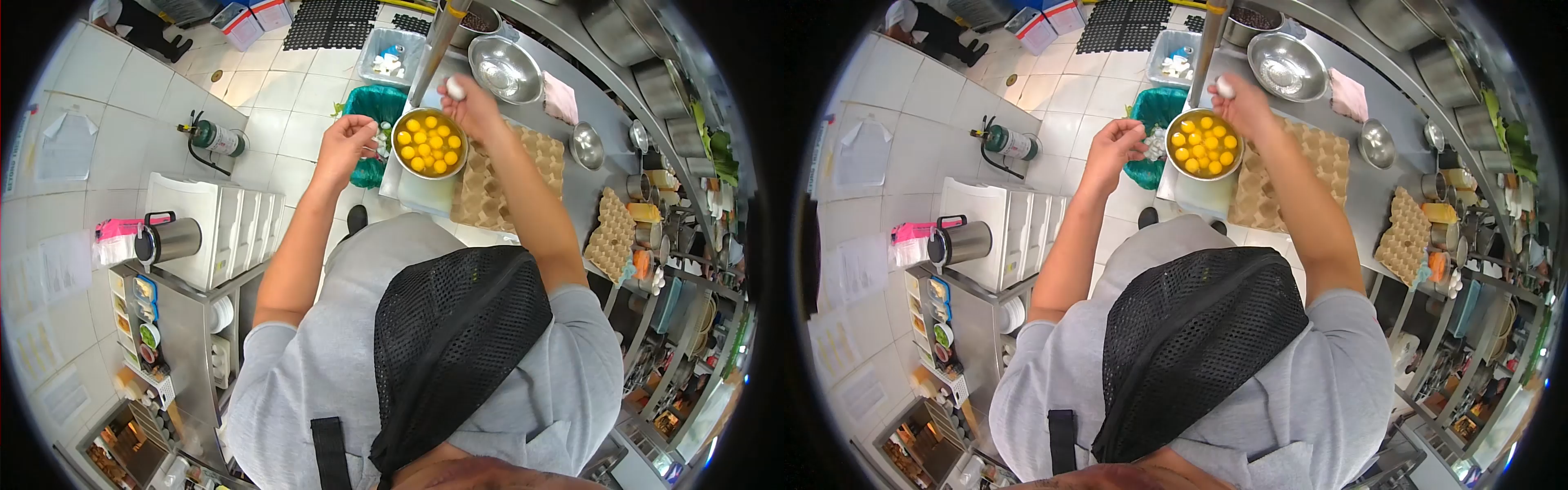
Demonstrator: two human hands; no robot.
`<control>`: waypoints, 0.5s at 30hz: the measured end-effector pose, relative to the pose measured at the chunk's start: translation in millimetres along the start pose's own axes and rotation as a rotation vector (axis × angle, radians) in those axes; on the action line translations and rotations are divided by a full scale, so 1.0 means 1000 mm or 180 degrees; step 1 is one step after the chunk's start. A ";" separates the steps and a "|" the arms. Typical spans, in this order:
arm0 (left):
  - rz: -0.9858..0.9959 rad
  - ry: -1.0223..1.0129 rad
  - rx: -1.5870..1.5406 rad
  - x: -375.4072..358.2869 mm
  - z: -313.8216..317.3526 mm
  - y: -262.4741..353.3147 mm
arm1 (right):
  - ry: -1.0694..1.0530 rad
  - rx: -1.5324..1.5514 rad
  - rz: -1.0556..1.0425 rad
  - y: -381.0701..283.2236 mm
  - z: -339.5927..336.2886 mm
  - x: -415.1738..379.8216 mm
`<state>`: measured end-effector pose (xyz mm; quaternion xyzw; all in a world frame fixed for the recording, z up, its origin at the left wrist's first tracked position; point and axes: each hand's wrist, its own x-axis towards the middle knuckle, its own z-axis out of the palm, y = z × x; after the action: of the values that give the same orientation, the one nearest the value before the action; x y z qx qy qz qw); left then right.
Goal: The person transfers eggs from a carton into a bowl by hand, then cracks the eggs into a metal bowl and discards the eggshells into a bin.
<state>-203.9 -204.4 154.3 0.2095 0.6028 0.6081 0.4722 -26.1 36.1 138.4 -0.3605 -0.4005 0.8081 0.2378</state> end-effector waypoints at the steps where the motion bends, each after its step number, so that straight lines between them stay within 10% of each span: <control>1: -0.0011 0.0002 -0.0027 0.000 -0.002 -0.003 | 0.0039 -0.0722 -0.0282 0.011 -0.004 -0.007; 2: -0.0045 0.0046 -0.0058 0.002 -0.004 -0.006 | 0.0046 -0.0741 -0.0270 0.020 -0.001 -0.022; 4: -0.0103 0.0083 -0.0063 0.005 -0.005 -0.012 | -0.0064 -0.3919 -0.1662 0.036 0.007 -0.050; 15: -0.0108 0.0063 0.0015 0.000 -0.013 -0.013 | -0.0041 -0.4978 -0.1711 0.000 0.037 -0.087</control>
<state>-210.1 -214.1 139.5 0.1943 0.6124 0.6006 0.4759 -0.6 -40.1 188.2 -0.3092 -0.9211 0.2138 0.1011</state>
